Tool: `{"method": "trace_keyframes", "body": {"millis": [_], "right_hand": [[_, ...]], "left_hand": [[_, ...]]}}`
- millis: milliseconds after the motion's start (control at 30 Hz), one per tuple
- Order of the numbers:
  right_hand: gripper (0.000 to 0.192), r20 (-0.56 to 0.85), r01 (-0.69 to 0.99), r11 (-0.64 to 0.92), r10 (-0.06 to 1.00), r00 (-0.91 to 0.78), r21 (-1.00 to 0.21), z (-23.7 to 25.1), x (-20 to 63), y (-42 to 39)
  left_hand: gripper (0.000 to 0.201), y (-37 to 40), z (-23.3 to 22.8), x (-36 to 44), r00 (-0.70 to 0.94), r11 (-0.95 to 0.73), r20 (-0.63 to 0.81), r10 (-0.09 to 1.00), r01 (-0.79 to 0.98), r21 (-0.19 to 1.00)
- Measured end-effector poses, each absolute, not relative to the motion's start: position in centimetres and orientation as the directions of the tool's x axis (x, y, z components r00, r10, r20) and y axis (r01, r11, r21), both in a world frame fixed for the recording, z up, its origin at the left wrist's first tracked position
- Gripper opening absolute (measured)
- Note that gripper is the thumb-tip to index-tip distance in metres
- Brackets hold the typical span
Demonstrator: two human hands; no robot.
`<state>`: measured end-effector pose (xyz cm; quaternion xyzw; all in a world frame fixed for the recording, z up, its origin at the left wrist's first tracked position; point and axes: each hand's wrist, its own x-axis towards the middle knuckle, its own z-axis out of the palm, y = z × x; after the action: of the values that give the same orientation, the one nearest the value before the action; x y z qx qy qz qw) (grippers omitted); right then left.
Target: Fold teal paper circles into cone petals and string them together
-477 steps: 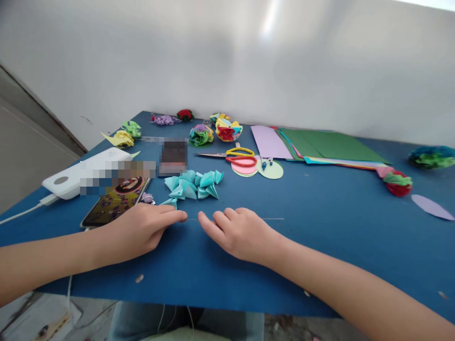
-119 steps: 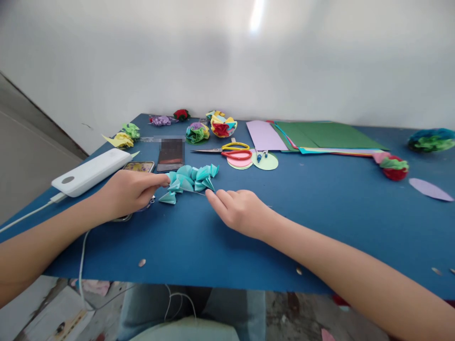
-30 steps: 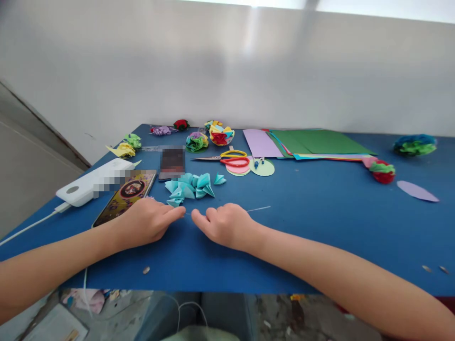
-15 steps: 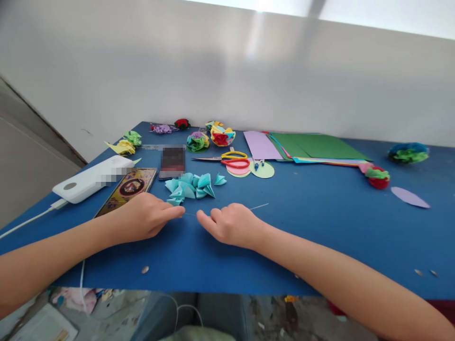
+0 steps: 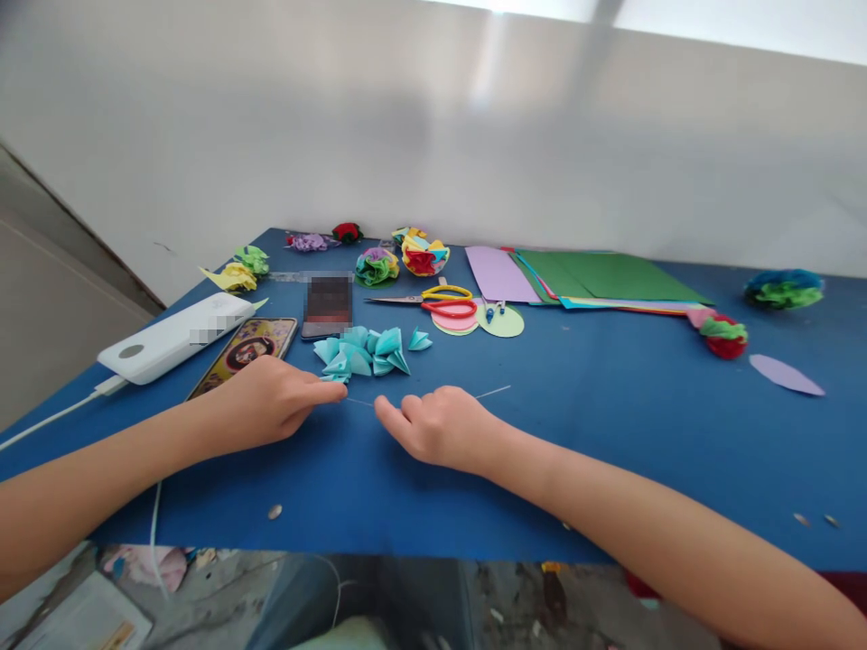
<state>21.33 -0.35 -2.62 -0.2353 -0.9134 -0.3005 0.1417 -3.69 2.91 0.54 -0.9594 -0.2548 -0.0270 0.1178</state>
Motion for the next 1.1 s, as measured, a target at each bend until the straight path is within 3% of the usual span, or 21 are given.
{"method": "trace_keyframes", "body": {"millis": [300, 733, 1100], "right_hand": [[0.031, 0.348, 0.517, 0.708, 0.387, -0.854, 0.481, -2.0, 22.6, -0.1], [0.031, 0.375, 0.533, 0.721, 0.391, -0.841, 0.443, -2.2, 22.8, 0.1], [0.03, 0.399, 0.533, 0.691, 0.366, -0.84, 0.489, -2.1, 22.7, 0.3]], "left_hand": [[0.023, 3.4, 0.5, -3.9, 0.841, -0.821, 0.091, 0.534, 0.541, -0.183], [0.019, 3.2, 0.8, -3.9, 0.858, -0.838, 0.102, 0.503, 0.514, -0.185], [0.02, 3.0, 0.9, -3.9, 0.859, -0.84, 0.097, 0.503, 0.512, -0.178]]}}
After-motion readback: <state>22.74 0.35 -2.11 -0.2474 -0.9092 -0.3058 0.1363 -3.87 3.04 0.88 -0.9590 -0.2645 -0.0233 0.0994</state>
